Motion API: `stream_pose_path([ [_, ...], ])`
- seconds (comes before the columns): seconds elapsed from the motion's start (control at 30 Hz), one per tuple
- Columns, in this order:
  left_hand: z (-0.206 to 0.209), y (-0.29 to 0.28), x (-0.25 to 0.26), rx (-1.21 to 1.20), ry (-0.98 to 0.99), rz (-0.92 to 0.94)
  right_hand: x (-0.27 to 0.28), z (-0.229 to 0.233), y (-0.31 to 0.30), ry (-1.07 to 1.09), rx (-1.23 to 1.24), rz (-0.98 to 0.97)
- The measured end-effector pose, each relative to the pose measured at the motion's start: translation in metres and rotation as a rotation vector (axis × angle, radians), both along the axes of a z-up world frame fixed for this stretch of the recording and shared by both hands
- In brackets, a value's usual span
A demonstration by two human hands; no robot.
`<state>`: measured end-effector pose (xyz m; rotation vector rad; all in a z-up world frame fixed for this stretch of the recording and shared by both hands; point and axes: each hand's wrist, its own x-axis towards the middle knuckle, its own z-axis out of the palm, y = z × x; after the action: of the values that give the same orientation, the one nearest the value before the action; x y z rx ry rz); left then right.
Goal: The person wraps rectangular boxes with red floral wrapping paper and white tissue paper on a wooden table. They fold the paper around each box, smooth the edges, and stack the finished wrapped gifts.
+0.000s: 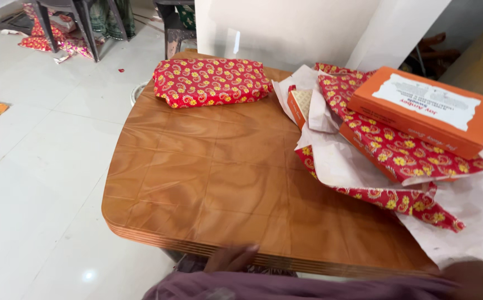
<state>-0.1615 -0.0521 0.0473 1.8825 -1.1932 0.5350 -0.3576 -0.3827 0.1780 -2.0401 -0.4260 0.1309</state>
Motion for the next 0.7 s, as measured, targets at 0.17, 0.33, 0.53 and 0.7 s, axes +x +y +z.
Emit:
stream_pose_path([
  [0.17,-0.004,-0.001,0.014,0.108,0.093,-0.008,-0.005,-0.008,-0.001,0.055,0.075,0.058],
  [0.33,0.002,-0.001,0.025,0.178,0.13,-0.018,-0.004,-0.022,-0.008,0.071,0.118,0.136],
  [0.53,0.001,0.002,0.026,0.304,0.177,-0.056,0.002,-0.057,0.001,0.105,0.196,0.206],
  [0.7,-0.008,0.015,0.012,0.426,0.245,-0.087,0.013,-0.074,0.021,0.158,0.232,0.279],
])
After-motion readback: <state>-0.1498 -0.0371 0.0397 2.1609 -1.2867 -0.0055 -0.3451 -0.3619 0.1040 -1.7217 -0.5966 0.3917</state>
